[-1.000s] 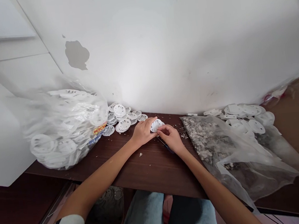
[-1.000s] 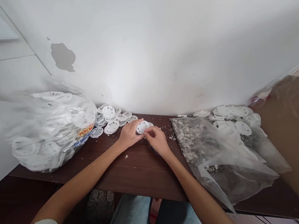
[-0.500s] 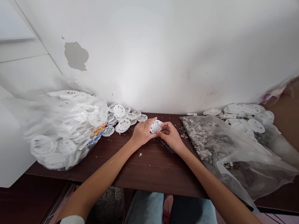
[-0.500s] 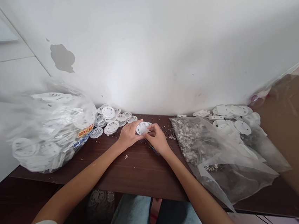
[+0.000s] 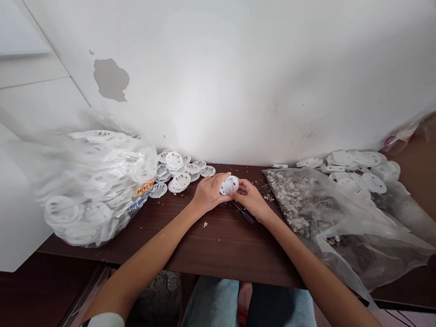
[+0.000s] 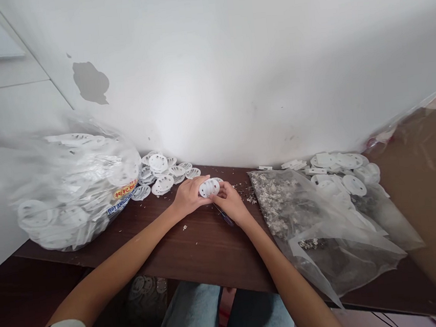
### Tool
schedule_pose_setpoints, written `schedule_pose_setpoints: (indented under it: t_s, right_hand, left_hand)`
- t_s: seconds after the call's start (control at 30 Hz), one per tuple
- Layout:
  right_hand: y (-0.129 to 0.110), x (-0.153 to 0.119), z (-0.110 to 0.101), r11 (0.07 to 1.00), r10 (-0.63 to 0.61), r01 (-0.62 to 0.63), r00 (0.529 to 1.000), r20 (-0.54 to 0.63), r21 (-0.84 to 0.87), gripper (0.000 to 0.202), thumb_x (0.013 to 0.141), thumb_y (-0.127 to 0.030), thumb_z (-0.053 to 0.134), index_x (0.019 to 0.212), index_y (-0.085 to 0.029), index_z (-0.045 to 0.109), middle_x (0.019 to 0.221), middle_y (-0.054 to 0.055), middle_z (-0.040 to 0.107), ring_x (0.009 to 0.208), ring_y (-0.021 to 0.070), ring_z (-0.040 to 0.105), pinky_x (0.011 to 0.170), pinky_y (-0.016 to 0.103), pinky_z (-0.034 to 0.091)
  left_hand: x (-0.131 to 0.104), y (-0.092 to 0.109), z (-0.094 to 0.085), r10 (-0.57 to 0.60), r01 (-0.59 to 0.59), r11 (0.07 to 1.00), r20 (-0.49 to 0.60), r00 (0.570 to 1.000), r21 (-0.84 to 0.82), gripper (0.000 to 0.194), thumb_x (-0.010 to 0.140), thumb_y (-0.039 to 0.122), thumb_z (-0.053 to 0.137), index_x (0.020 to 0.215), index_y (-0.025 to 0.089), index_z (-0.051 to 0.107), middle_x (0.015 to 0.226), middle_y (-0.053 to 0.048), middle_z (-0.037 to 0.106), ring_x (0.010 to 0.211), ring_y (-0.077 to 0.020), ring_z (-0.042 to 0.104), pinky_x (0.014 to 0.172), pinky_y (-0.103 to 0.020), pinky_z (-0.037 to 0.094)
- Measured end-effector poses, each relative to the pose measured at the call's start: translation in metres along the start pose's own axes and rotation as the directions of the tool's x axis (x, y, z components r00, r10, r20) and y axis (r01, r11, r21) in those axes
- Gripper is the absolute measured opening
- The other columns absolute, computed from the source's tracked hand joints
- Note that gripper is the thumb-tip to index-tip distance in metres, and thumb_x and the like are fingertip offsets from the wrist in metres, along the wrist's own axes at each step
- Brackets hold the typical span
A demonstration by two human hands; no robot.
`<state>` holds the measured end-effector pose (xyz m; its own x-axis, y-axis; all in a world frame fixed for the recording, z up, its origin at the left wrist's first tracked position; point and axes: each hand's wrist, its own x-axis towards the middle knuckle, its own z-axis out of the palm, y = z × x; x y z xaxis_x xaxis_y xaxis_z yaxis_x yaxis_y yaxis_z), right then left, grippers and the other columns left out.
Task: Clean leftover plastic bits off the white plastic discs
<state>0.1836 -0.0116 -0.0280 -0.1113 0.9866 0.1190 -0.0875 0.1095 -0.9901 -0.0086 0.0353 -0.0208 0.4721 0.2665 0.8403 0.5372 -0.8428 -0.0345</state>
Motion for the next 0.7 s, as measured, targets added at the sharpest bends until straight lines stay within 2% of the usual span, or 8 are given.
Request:
schedule_pose_setpoints:
  t_s: [0.27,0.43,0.7]
  right_hand:
    - [-0.003,-0.001,0.001,1.0,-0.006,0.006,0.999,0.044,0.007,0.039,0.078,-0.038,0.085,0.11,-0.023,0.068,0.114,0.005,0.077,0.11,0.026,0.071,0.102,0.042,0.055]
    - [-0.012,-0.004,-0.001,0.999,-0.012,0.015,0.996,0.093,-0.029,0.038,0.081,-0.04,0.083,0.115,-0.025,0.071,0.115,0.003,0.076,0.11,0.0261,0.07,0.102,0.041,0.054]
    - [-0.02,-0.007,-0.001,0.999,0.003,0.004,0.991,0.137,-0.049,0.037,0.083,-0.044,0.081,0.113,-0.024,0.073,0.11,0.001,0.076,0.105,0.0257,0.067,0.099,0.039,0.052]
  left_hand:
    - [-0.001,-0.001,-0.001,0.014,-0.015,1.0,0.025,1.0,0.01,0.074,0.092,0.059,0.075,0.147,0.016,0.051,0.122,-0.017,0.079,0.104,-0.03,0.08,0.086,-0.042,0.063]
    - [0.001,0.002,-0.002,0.046,-0.046,0.999,-0.014,0.999,-0.018,0.078,0.091,0.06,0.077,0.148,0.014,0.05,0.12,-0.018,0.079,0.103,-0.0299,0.08,0.085,-0.041,0.062]
    - [0.001,0.002,-0.002,0.072,-0.072,0.997,-0.004,0.997,-0.036,0.072,0.093,0.057,0.076,0.146,0.015,0.051,0.119,-0.017,0.079,0.105,-0.0295,0.079,0.084,-0.04,0.061]
